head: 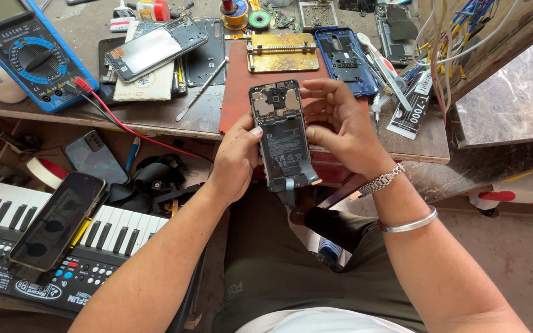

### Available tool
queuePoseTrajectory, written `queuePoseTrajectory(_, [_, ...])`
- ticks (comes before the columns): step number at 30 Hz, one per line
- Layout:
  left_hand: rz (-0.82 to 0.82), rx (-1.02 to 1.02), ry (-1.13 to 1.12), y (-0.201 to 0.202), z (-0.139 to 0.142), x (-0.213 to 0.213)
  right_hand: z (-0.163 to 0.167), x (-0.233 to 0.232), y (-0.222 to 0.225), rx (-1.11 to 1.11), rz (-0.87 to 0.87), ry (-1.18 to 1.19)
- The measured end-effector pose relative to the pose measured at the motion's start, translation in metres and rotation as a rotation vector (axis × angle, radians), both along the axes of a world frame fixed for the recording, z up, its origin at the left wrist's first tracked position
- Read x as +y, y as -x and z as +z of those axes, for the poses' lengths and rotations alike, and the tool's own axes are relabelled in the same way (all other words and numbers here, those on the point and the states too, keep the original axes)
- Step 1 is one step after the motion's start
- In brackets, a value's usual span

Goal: The person disassembles a smartphone at a cluttered repair bench, lifting the back cover and disconnecting the battery flex cable, then uses tweezers to work on internal components and presses parts back into place. They reassemble the phone, set it on the bench, and the phone screen powers on showing a brand logo.

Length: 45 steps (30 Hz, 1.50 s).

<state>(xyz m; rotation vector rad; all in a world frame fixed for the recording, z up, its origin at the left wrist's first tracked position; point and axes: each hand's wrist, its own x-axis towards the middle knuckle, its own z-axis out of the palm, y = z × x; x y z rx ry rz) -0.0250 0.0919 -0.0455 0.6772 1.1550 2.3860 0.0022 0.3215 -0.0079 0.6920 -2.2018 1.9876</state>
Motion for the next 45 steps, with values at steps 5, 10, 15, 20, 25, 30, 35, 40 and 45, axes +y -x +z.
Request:
queuePoseTrajectory(5, [-0.001,-0.037,-0.036,-0.004,0.007,0.001,0.012,0.002,-0.002,0.070,0.162,-0.132])
queuePoseTrajectory(10, [0.003,-0.057,-0.038,-0.006,0.014,0.002,0.019,0.004,-0.003,0.027,0.248,-0.114])
queuePoseTrajectory(15, [0.020,-0.090,-0.056,-0.005,0.014,0.003,0.024,0.006,-0.004,-0.056,0.306,-0.096])
queuePoseTrajectory(20, [0.039,-0.072,-0.031,-0.004,0.009,0.004,0.023,0.002,-0.007,-0.061,0.253,-0.127])
queuePoseTrajectory(25, [0.148,-0.065,-0.004,-0.006,0.003,0.010,0.025,0.003,-0.009,-0.157,0.311,-0.018])
queuePoseTrajectory(30, [0.221,-0.120,-0.023,-0.008,0.004,0.015,0.026,-0.001,-0.016,-0.162,0.216,-0.211])
queuePoseTrajectory(35, [0.275,-0.163,-0.027,-0.011,0.009,0.017,0.026,-0.002,-0.016,0.013,0.240,-0.342])
queuePoseTrajectory(40, [0.299,-0.160,0.021,-0.014,0.014,0.016,0.023,-0.004,-0.014,0.133,0.249,-0.389])
queuePoseTrajectory(45, [0.300,-0.109,0.021,-0.015,0.013,0.017,0.021,-0.007,-0.012,0.264,0.197,-0.453])
